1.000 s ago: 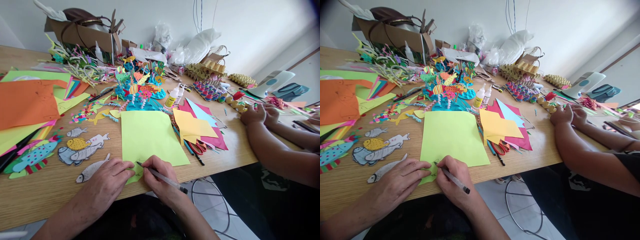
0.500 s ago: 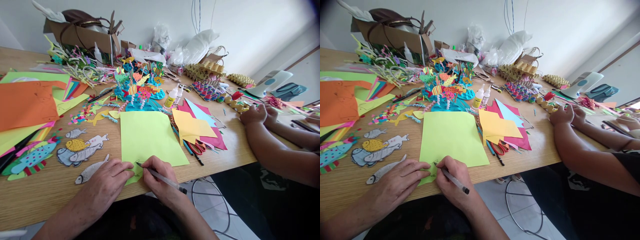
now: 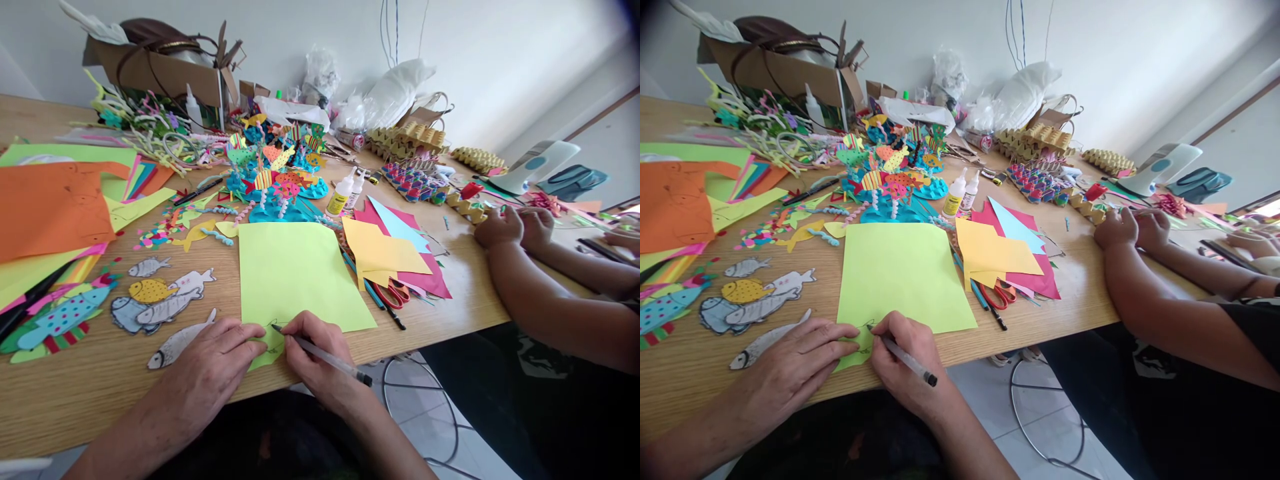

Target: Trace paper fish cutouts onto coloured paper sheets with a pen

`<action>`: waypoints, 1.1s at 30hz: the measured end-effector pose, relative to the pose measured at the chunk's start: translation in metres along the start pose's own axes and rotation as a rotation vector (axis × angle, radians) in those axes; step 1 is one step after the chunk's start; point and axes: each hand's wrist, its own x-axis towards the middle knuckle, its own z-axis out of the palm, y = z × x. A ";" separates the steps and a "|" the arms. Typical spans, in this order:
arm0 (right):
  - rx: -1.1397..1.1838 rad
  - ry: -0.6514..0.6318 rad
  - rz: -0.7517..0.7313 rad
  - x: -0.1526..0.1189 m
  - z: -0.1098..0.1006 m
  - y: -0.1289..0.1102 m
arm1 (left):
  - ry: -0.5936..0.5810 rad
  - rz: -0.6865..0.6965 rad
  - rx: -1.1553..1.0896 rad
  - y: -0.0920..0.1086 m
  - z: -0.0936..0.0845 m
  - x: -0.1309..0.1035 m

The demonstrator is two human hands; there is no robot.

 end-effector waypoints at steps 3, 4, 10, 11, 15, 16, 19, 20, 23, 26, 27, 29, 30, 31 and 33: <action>0.001 0.020 0.015 0.000 0.001 0.002 | -0.004 -0.045 -0.023 0.000 0.003 -0.003; 0.000 0.026 0.019 0.000 0.001 0.003 | -0.008 -0.058 -0.026 0.000 0.003 -0.004; -0.015 0.035 0.015 -0.001 0.003 0.004 | -0.014 -0.048 -0.010 0.000 0.005 -0.005; -0.016 0.035 0.013 -0.001 0.003 0.003 | -0.017 -0.051 -0.011 0.000 0.005 -0.004; -0.005 0.019 -0.001 -0.001 0.001 0.001 | -0.009 -0.046 -0.007 0.000 0.005 -0.005; -0.001 0.016 -0.003 -0.001 0.001 0.001 | -0.005 -0.044 -0.007 0.000 0.005 -0.005; 0.005 0.022 0.003 -0.001 0.001 0.003 | 0.002 -0.047 -0.017 0.000 0.005 -0.005; 0.002 0.032 0.007 -0.002 0.002 0.004 | -0.003 -0.051 -0.018 0.000 0.005 -0.006; -0.019 0.062 0.016 -0.003 0.003 0.006 | -0.017 -0.052 -0.011 0.000 0.006 -0.006; -0.035 0.072 0.012 -0.004 0.004 0.007 | -0.006 -0.048 -0.011 -0.001 0.007 -0.006; -0.038 0.067 0.011 -0.004 0.004 0.007 | -0.002 -0.048 -0.013 -0.001 0.007 -0.005; -0.043 0.056 0.009 -0.003 0.004 0.006 | 0.004 -0.043 -0.014 -0.001 0.008 -0.005; -0.045 0.052 0.009 -0.002 0.003 0.006 | 0.003 -0.042 -0.014 -0.001 0.007 -0.005; -0.046 0.049 0.008 -0.002 0.003 0.006 | 0.000 -0.040 -0.015 -0.001 0.007 -0.005; -0.048 0.049 0.009 -0.001 0.003 0.005 | -0.003 -0.039 -0.013 -0.001 0.006 -0.005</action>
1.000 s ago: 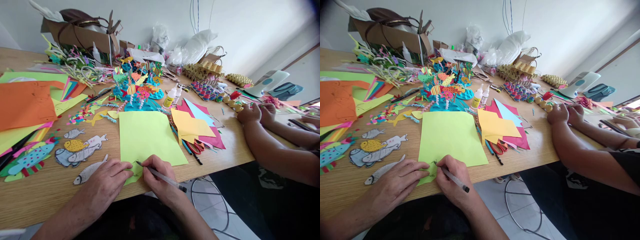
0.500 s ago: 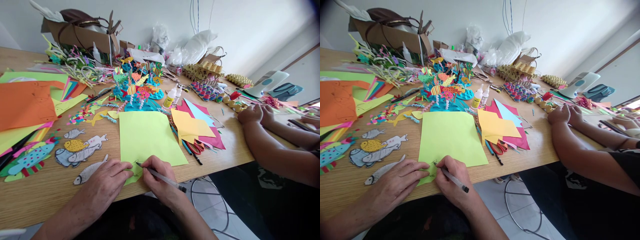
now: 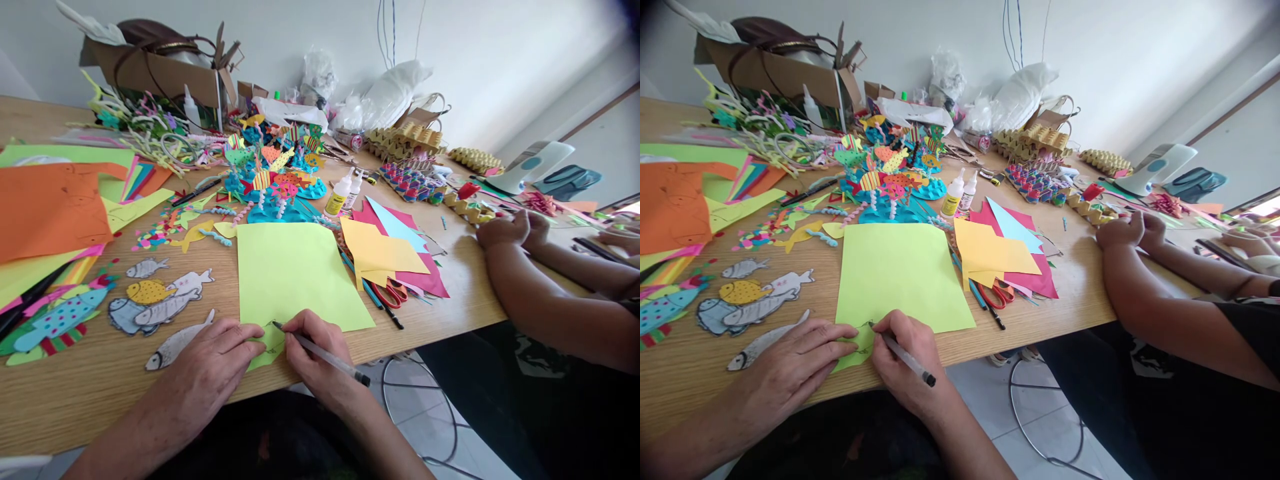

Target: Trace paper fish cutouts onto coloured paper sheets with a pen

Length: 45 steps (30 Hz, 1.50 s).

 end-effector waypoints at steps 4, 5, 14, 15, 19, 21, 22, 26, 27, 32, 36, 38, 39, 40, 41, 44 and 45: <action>-0.001 0.006 -0.001 0.000 0.000 0.000 | -0.004 0.000 0.001 0.000 0.000 0.000; 0.003 0.003 -0.006 0.000 0.000 -0.001 | -0.002 -0.004 -0.005 0.000 0.000 0.001; 0.007 -0.004 0.030 0.001 -0.001 -0.001 | -0.012 -0.030 -0.016 0.001 -0.001 0.000; 0.004 -0.003 0.030 0.001 -0.001 -0.001 | -0.011 -0.030 -0.014 0.001 -0.001 0.000; -0.005 0.000 0.019 0.002 -0.001 -0.001 | -0.015 -0.028 -0.019 0.001 -0.003 0.001; -0.002 -0.013 0.015 0.002 -0.002 -0.002 | -0.020 -0.024 -0.025 0.000 -0.002 0.000; 0.000 -0.022 0.014 0.002 -0.002 -0.003 | -0.023 -0.021 -0.026 0.000 -0.002 0.000; 0.009 -0.027 0.019 0.001 -0.004 -0.004 | -0.017 -0.020 -0.017 -0.001 0.000 -0.001; 0.009 -0.021 0.024 0.001 -0.003 -0.004 | -0.015 -0.020 -0.017 -0.001 0.000 -0.001; -0.012 0.006 0.047 0.001 -0.001 -0.002 | -0.015 -0.004 -0.014 0.000 -0.002 0.000; 0.000 -0.008 0.032 0.000 -0.001 -0.002 | -0.011 -0.012 -0.031 0.000 -0.002 0.000; 0.013 -0.027 0.031 0.001 -0.002 -0.002 | -0.013 -0.018 -0.038 0.000 -0.001 0.000; 0.016 -0.034 0.034 0.001 -0.002 -0.003 | -0.011 -0.022 -0.039 0.000 -0.001 0.000; 0.015 -0.034 0.038 0.001 -0.003 -0.003 | -0.015 -0.024 -0.039 -0.001 -0.001 -0.001; 0.012 -0.028 0.042 0.001 -0.003 -0.003 | -0.021 -0.024 -0.037 -0.001 -0.001 -0.001; 0.000 0.001 0.039 0.001 -0.002 -0.003 | -0.035 -0.028 -0.026 -0.001 -0.001 -0.001; -0.003 0.008 0.035 0.001 -0.002 -0.003 | -0.038 -0.029 -0.023 -0.001 -0.002 -0.001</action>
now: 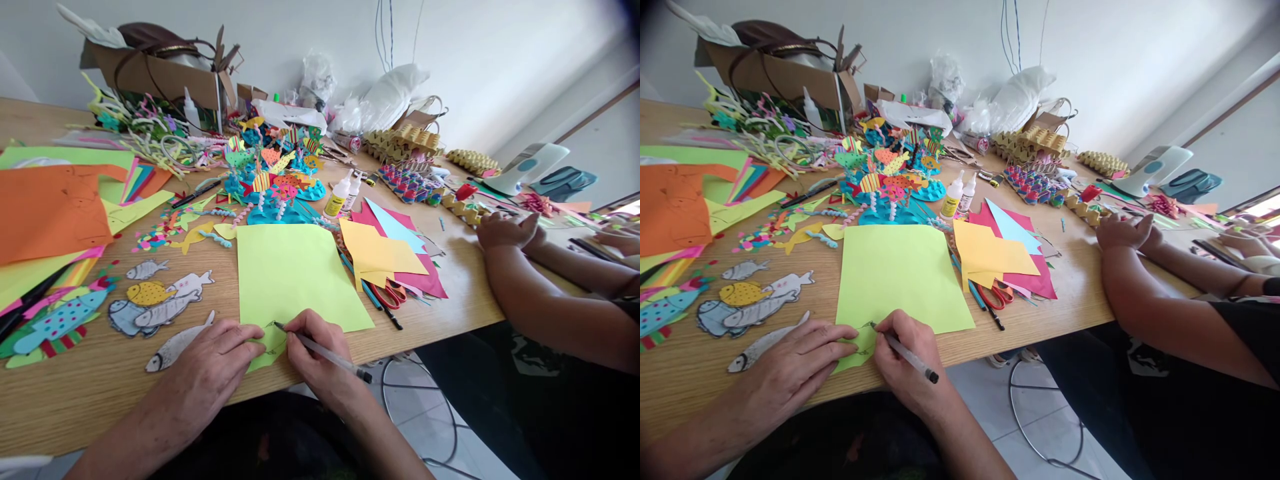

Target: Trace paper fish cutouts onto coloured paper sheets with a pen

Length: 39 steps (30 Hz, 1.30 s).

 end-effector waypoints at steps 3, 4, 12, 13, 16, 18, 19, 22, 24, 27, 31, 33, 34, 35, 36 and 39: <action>-0.009 0.010 -0.007 0.000 0.002 0.001 | 0.017 0.000 0.002 0.000 0.000 0.000; -0.012 0.013 -0.007 0.000 0.002 0.001 | 0.022 0.003 0.001 0.000 0.000 0.001; 0.025 -0.012 -0.015 0.000 -0.002 -0.001 | 0.032 0.009 -0.014 -0.002 0.002 0.000; 0.020 -0.007 -0.008 0.000 -0.002 -0.001 | 0.026 0.007 -0.016 -0.001 0.002 -0.001; -0.010 0.012 0.003 0.000 0.000 0.000 | 0.011 -0.004 -0.010 -0.001 0.000 -0.001; -0.020 0.020 0.001 0.000 0.001 0.001 | 0.000 -0.014 -0.008 -0.001 0.000 -0.001; -0.019 0.018 0.000 0.000 0.002 0.001 | -0.004 -0.017 -0.008 -0.001 -0.001 -0.001; -0.003 0.009 -0.008 -0.001 0.001 0.001 | -0.003 -0.010 -0.009 -0.001 -0.001 -0.001; 0.006 -0.001 -0.014 -0.001 0.000 0.000 | 0.008 -0.004 -0.008 -0.001 0.000 -0.001; 0.013 -0.009 -0.003 -0.001 -0.001 -0.001 | 0.016 -0.001 -0.011 -0.001 0.000 0.000; 0.004 0.023 0.004 0.000 0.000 -0.001 | 0.018 0.003 -0.025 -0.001 0.000 0.001; -0.001 0.027 -0.003 0.000 0.000 -0.001 | 0.016 0.011 -0.026 0.000 -0.001 0.001; 0.000 0.024 -0.008 0.000 0.000 -0.001 | 0.016 0.012 -0.024 0.000 -0.001 0.001; 0.002 0.019 -0.012 0.000 0.000 -0.001 | 0.016 0.012 -0.024 0.000 -0.001 0.001; 0.007 0.015 -0.017 0.000 -0.001 -0.001 | 0.020 0.013 -0.024 0.000 -0.001 0.001; 0.025 0.002 -0.014 0.001 -0.003 -0.003 | 0.028 0.017 -0.030 -0.001 0.000 0.001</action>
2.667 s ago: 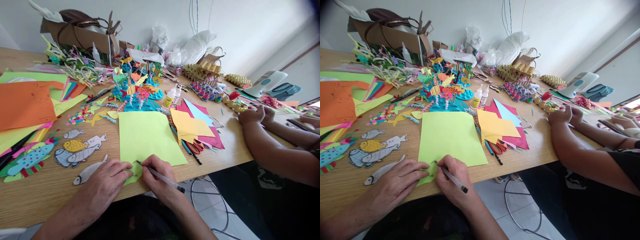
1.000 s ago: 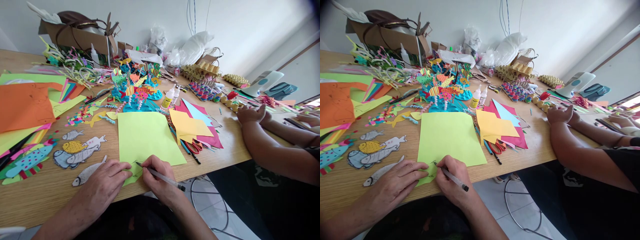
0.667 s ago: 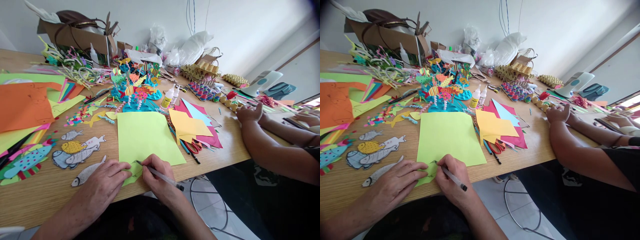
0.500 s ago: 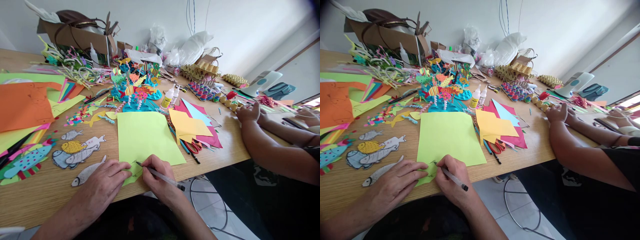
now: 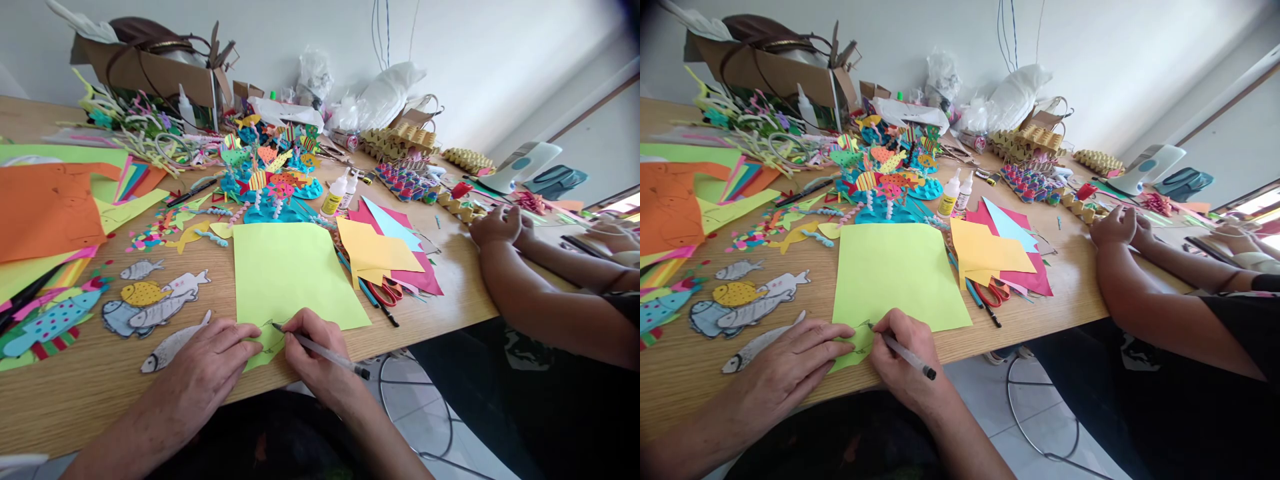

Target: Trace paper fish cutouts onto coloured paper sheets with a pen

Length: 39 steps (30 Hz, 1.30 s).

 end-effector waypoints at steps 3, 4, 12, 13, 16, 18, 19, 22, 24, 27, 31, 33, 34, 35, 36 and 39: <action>0.003 0.004 0.026 0.000 0.000 -0.001 | -0.002 -0.003 -0.010 0.000 0.001 0.000; -0.002 0.010 0.030 -0.001 0.000 -0.001 | -0.008 -0.005 -0.011 0.000 0.001 -0.001; 0.018 -0.002 0.022 -0.001 0.003 0.002 | 0.000 0.002 0.011 0.000 0.000 0.000; 0.041 -0.012 0.035 -0.001 0.002 0.002 | 0.003 0.004 0.010 0.000 0.001 0.000; 0.143 -0.008 0.105 -0.001 -0.001 0.001 | 0.010 -0.002 0.007 0.000 0.001 0.001; 0.213 0.029 0.136 -0.001 -0.003 0.001 | -0.002 -0.007 0.005 0.000 -0.003 0.000; 0.239 0.049 0.138 -0.001 -0.004 0.001 | -0.002 -0.009 0.001 0.000 -0.006 0.000; 0.294 0.083 0.116 -0.003 -0.006 0.001 | 0.050 -0.019 -0.017 0.000 -0.016 -0.006; 0.305 0.095 0.092 -0.005 -0.008 -0.001 | 0.083 -0.027 -0.013 0.001 -0.022 -0.011; 0.251 0.089 0.059 -0.009 -0.009 -0.005 | 0.073 -0.013 0.015 0.004 -0.024 -0.016; 0.119 0.018 -0.013 -0.012 -0.002 -0.010 | 0.047 0.027 0.049 0.009 -0.016 -0.016; 0.088 -0.002 -0.037 -0.011 0.005 -0.011 | 0.049 0.036 0.064 0.011 -0.013 -0.015; 0.078 -0.008 -0.046 -0.010 0.007 -0.011 | 0.057 0.037 0.069 0.011 -0.012 -0.014; 0.068 -0.013 -0.055 -0.009 0.010 -0.010 | 0.059 0.036 0.073 0.012 -0.011 -0.013; 0.056 -0.018 -0.067 -0.008 0.012 -0.010 | 0.057 0.034 0.077 0.012 -0.011 -0.013; 0.028 -0.024 -0.106 -0.006 0.014 -0.008 | 0.042 0.039 0.081 0.012 -0.011 -0.013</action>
